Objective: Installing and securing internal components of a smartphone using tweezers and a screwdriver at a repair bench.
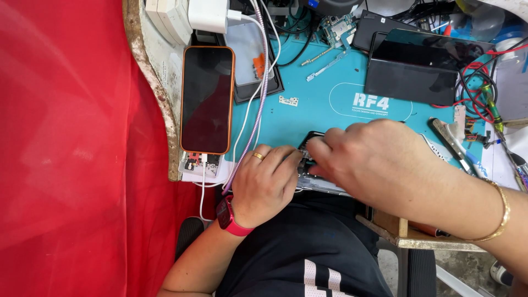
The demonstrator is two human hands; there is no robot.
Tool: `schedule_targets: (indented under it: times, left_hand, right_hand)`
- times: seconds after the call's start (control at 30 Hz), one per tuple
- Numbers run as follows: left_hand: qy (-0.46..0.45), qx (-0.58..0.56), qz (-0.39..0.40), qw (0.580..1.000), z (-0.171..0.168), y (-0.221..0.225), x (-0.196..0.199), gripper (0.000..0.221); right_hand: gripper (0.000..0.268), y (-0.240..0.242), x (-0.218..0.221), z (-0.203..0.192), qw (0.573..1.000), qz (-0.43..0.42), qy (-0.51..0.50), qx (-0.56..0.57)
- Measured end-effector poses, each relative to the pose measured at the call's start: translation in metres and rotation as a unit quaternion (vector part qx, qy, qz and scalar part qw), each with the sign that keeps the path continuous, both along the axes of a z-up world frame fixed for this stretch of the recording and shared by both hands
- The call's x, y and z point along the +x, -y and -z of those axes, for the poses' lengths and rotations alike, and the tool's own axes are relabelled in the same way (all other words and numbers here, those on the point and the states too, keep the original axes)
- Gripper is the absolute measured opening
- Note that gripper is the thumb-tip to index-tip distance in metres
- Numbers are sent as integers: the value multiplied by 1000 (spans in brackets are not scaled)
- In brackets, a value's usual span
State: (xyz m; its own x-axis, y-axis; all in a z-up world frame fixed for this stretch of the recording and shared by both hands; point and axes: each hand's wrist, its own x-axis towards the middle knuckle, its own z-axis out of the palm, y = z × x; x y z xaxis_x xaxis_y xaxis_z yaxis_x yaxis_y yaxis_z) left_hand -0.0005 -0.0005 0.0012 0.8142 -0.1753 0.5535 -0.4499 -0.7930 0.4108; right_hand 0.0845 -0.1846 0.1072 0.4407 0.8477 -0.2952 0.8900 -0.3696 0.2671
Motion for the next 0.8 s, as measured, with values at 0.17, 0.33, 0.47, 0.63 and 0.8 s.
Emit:
schedule_targets:
  times: [0.17,0.33,0.47,0.63,0.8]
  left_hand:
    - [-9,4,-1,1000,1,0,-1,18]
    - [-6,1,-2,1000,-1,1,0,19]
    - [-5,-7,6,1000,0,0,-1,18]
    - [3,-10,12,1000,-2,-1,0,18]
    - [6,-3,4,1000,-8,-1,1,16]
  right_hand:
    - [20,5,-3,8,1000,-10,-13,18]
    - [32,6,0,4,997,-16,-13,77]
    - [13,13,18,-29,915,94,-266,290]
    - [40,21,52,-45,772,188,-435,423]
    - [12,-13,95,25,917,86,-221,322]
